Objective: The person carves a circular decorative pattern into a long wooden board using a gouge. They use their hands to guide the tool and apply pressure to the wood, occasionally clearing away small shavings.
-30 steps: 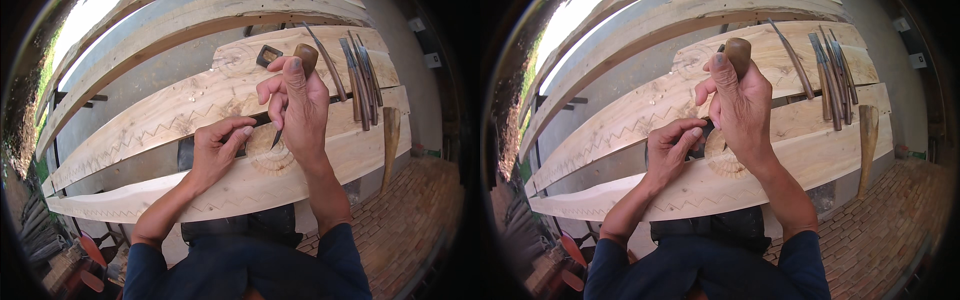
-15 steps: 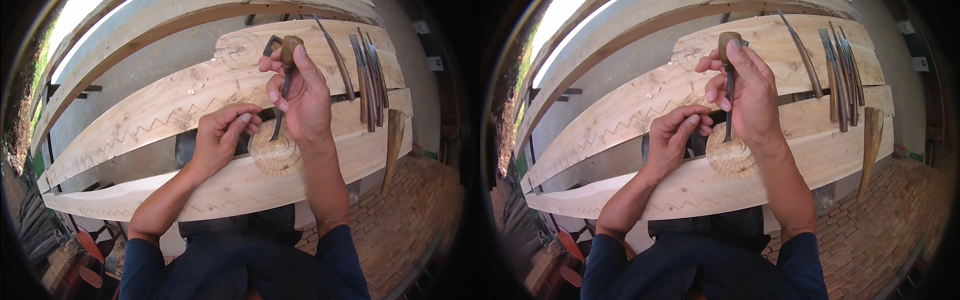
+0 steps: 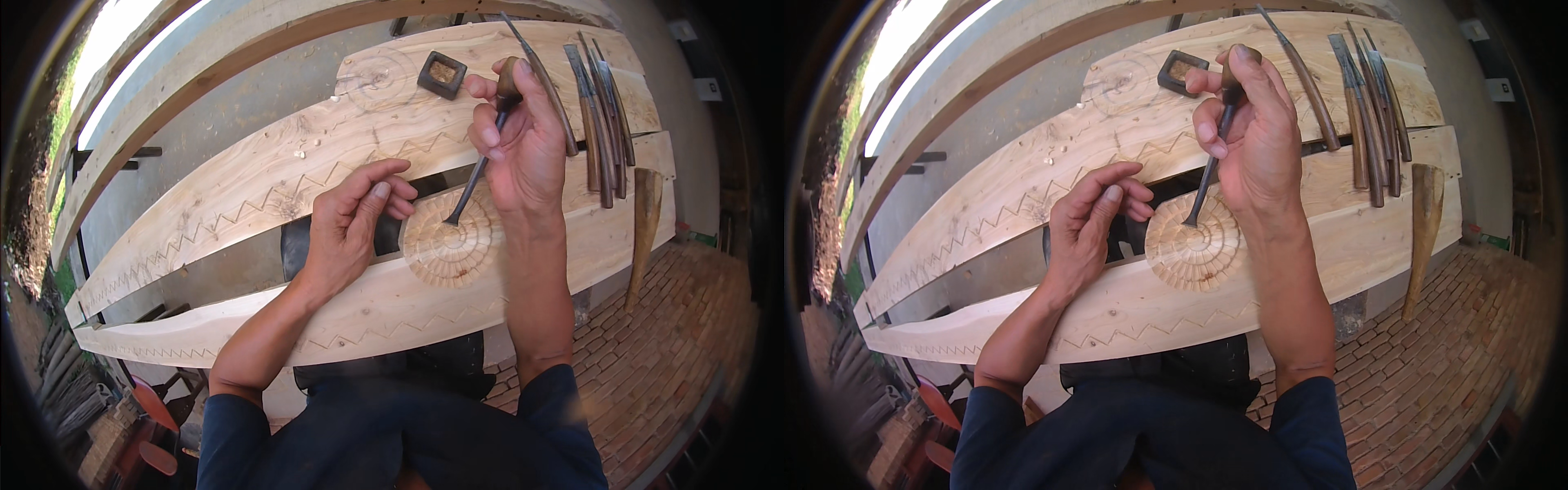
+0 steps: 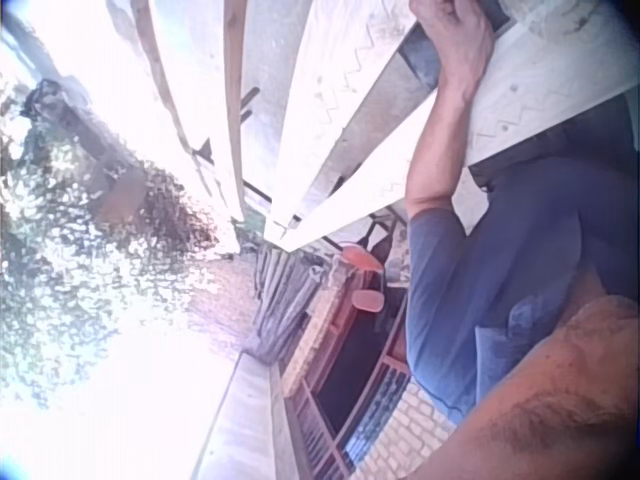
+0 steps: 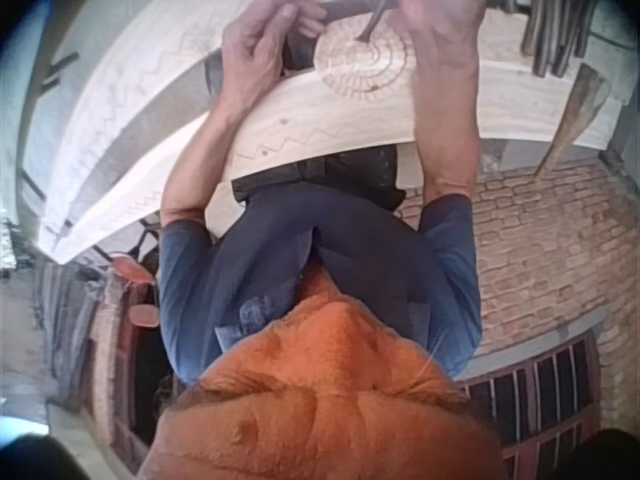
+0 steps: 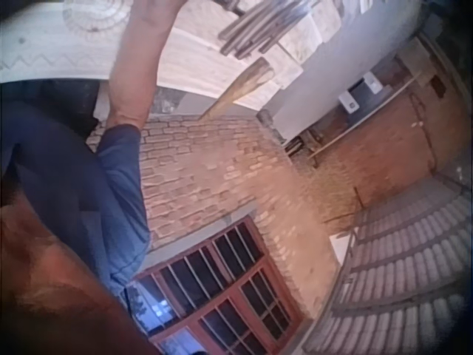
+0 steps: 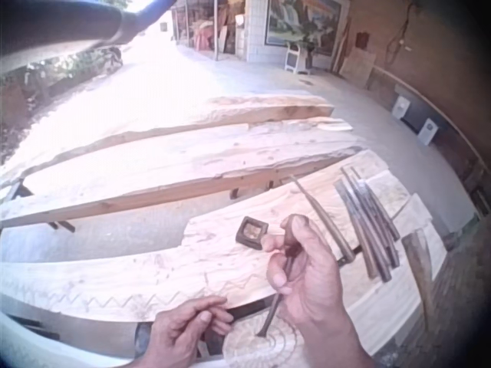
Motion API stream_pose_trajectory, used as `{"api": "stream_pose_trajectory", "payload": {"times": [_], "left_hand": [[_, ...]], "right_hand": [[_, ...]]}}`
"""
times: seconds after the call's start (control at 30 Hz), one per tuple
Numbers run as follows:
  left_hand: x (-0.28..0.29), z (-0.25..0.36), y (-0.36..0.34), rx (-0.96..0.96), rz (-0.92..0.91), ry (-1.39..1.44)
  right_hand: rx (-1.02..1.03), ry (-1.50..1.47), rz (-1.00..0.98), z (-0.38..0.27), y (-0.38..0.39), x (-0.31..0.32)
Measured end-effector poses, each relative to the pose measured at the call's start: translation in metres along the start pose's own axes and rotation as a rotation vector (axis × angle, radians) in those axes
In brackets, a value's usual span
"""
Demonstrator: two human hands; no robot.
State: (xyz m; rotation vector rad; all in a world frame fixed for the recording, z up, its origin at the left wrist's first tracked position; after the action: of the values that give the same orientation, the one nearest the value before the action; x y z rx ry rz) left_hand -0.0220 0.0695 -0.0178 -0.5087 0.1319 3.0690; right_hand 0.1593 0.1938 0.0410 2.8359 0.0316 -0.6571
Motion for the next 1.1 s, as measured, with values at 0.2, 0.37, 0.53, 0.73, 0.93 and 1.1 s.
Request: {"api": "stream_pose_trajectory", "payload": {"times": [0.2,0.37,0.53,0.73,0.93,1.1], "left_hand": [[0.001,-0.001,0.002,0.012,0.009,0.02],[0.002,0.0,0.002,0.008,0.015,-0.007],[0.003,0.0,0.001,-0.014,0.02,-0.048],[0.001,0.001,0.001,-0.025,0.061,-0.045],[-0.01,0.025,0.033,-0.056,0.174,-0.182],[-0.04,0.024,0.087,-0.371,-0.401,-0.49]], "right_hand": [[0.033,-0.01,-0.097,-0.008,-0.007,0.015],[0.057,-0.015,-0.096,-0.022,-0.004,0.023],[0.11,-0.026,-0.028,-0.031,-0.007,0.033],[0.148,-0.084,0.034,-0.032,-0.008,0.031],[0.205,-0.112,-0.063,-0.051,0.016,0.04],[0.232,-0.173,-0.047,-0.056,0.059,0.038]]}}
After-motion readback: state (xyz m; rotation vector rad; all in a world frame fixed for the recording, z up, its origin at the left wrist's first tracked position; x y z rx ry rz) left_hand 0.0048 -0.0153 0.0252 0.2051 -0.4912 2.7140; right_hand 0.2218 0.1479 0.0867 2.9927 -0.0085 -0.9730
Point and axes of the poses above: each hand's wrist, its own y-axis away from the middle knuckle, its own x-axis out of the back of the hand, z = x × y, the point moved 1 cm from there along -y, towards the middle knuckle, and after that the axes turned 6 degrees about y, right-handed, at the moved point
